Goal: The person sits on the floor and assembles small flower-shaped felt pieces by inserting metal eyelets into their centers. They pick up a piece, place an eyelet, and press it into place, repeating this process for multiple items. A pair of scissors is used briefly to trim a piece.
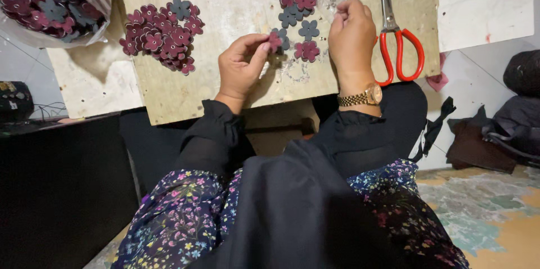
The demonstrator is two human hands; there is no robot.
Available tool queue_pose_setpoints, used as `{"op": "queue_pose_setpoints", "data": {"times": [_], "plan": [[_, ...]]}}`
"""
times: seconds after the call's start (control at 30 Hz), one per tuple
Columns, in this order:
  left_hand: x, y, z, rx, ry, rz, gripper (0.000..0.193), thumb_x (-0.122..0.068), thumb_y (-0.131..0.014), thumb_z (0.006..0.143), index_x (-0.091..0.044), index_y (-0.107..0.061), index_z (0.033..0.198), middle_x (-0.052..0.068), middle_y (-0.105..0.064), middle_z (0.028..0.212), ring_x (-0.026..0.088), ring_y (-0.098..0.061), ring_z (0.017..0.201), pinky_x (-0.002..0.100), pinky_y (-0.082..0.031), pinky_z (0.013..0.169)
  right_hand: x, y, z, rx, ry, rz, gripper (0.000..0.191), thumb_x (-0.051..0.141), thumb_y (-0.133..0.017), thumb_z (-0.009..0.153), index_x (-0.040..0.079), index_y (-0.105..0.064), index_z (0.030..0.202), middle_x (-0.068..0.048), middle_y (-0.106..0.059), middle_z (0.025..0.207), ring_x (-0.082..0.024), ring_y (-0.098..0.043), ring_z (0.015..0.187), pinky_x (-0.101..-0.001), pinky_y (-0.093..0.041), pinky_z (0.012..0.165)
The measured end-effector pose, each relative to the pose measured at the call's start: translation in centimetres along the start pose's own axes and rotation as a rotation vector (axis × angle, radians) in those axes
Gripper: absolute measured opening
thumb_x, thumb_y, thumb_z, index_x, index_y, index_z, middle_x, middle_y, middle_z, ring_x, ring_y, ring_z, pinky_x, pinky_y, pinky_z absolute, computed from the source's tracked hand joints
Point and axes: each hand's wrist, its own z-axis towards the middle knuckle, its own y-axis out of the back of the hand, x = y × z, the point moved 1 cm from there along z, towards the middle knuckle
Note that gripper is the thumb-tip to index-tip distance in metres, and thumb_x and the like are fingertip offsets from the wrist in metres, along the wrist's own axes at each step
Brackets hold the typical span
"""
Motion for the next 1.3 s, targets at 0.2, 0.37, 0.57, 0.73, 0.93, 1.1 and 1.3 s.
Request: {"op": "queue_pose_setpoints", "data": {"times": [0.2, 0.37, 0.57, 0.73, 0.93, 1.1, 1.3], "plan": [[0.7, 0.3, -0.1, -0.067, 0.087, -0.181, 0.038, -0.001, -0.072, 0.095, -0.004, -0.056, 0.129, 0.004, -0.072, 0.103, 0.009, -0.069, 0.096, 0.024, -0.056, 0.085, -0.5, -0.2, 0.0, -0.01, 0.051, -0.096, 0.02, 0.003, -0.072, 0.088, 0.003, -0.076, 0.108, -0.017, -0.068, 0.095, -0.033, -0.069, 0.083, -0.041, -0.056, 0.074], [2.6, 0.9, 0.5, -0.046, 0.173, -0.095, 0.02, 0.001, -0.072, 0.101, 0.004, -0.066, 0.12, 0.007, -0.075, 0.105, 0.012, -0.07, 0.095, 0.028, -0.059, 0.087, 0.0, 0.0, 0.2, -0.009, 0.027, -0.082, 0.007, 0.006, -0.076, 0.091, 0.005, -0.076, 0.098, -0.015, -0.068, 0.094, -0.031, -0.069, 0.081, -0.0395, -0.056, 0.073], [3.8, 1.5, 1.2, -0.037, 0.172, -0.312, 0.013, 0.003, -0.066, 0.104, 0.003, -0.059, 0.116, 0.01, -0.074, 0.101, 0.014, -0.072, 0.091, 0.029, -0.059, 0.083, 3.9, 0.3, -0.4, -0.025, 0.083, 0.126, 0.006, 0.004, -0.076, 0.097, 0.003, -0.074, 0.102, -0.013, -0.069, 0.103, -0.026, -0.07, 0.087, -0.0338, -0.059, 0.075], [2.7, 1.3, 1.2, -0.012, 0.185, -0.417, 0.024, 0.002, -0.061, 0.101, -0.001, -0.056, 0.124, 0.01, -0.074, 0.105, 0.013, -0.071, 0.094, 0.028, -0.059, 0.086, 8.3, -1.4, -2.1, 0.116, 0.229, 0.36, 0.012, 0.001, -0.075, 0.095, 0.006, -0.077, 0.105, -0.011, -0.069, 0.105, -0.024, -0.07, 0.094, -0.0347, -0.058, 0.081], [1.9, 1.2, 1.3, 0.031, 0.16, -0.164, 0.019, -0.001, -0.063, 0.104, 0.003, -0.066, 0.122, 0.01, -0.074, 0.113, 0.013, -0.07, 0.101, 0.028, -0.058, 0.09, 10.0, -2.1, -2.9, 0.171, 0.338, 0.28, 0.014, 0.002, -0.077, 0.09, 0.006, -0.076, 0.103, -0.011, -0.068, 0.101, -0.029, -0.067, 0.097, -0.0378, -0.056, 0.084], [1.6, 0.9, 1.3, 0.002, 0.11, -0.102, 0.015, -0.001, -0.065, 0.103, 0.003, -0.07, 0.117, 0.01, -0.073, 0.111, 0.014, -0.07, 0.098, 0.029, -0.059, 0.089, 10.3, -1.6, -2.8, 0.126, 0.338, 0.253, 0.013, 0.005, -0.078, 0.089, 0.009, -0.076, 0.1, -0.007, -0.072, 0.099, -0.027, -0.07, 0.093, -0.0376, -0.057, 0.081], [1.4, 0.8, 1.1, 0.005, 0.083, -0.036, 0.015, -0.001, -0.066, 0.101, 0.003, -0.07, 0.116, 0.009, -0.071, 0.113, 0.014, -0.071, 0.101, 0.028, -0.059, 0.09, 10.3, -1.3, -2.7, 0.119, 0.339, 0.261, 0.011, 0.006, -0.079, 0.09, 0.006, -0.073, 0.099, -0.009, -0.072, 0.101, -0.029, -0.069, 0.094, -0.0386, -0.057, 0.082]]}}
